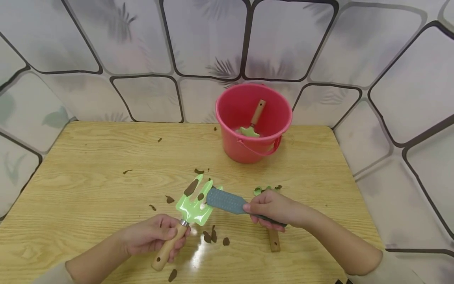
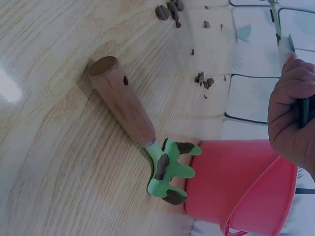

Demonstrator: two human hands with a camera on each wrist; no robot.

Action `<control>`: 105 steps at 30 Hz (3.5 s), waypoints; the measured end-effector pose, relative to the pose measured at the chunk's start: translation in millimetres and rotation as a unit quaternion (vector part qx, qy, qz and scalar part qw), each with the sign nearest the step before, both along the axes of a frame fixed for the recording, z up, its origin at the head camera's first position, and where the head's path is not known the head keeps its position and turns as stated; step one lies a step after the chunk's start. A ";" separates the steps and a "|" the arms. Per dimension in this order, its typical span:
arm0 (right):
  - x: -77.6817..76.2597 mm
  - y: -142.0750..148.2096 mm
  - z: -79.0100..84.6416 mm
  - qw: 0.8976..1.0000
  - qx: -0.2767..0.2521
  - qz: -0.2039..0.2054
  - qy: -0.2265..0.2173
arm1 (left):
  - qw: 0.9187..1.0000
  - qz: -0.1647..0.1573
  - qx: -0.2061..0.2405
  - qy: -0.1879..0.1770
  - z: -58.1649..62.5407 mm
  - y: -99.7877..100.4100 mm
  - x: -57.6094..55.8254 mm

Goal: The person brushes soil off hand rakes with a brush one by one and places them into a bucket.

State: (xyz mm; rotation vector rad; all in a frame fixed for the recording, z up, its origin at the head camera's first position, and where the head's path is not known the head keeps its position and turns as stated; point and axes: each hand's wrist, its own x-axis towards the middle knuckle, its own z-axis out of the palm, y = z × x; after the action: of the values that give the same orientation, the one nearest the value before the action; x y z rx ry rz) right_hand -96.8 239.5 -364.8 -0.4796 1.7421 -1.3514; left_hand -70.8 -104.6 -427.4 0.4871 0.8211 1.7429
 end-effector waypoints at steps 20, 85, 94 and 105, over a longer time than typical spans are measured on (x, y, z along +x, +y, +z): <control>-1.0 -19.1 -6.6 0.999 0.027 -0.021 0.016 | 1.000 -0.006 -0.007 -0.012 0.3 5.9 -1.5; -15.5 -52.3 12.3 0.992 0.091 -0.085 0.002 | 0.995 0.070 -0.036 -0.068 -13.1 19.7 9.0; -6.0 -5.3 1.3 0.999 0.036 -0.035 0.000 | 0.995 0.083 -0.026 -0.053 -16.4 10.9 12.1; 10.3 32.6 -13.8 1.000 -0.007 -0.022 -0.012 | 0.998 0.057 0.003 -0.037 -6.7 7.0 11.9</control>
State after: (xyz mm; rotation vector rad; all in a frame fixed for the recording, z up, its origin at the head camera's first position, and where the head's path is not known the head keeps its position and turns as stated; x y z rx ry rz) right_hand -86.5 272.1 -378.6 -0.4320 1.7338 -1.3953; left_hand -58.9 -97.6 -434.2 0.3827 0.8041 1.8569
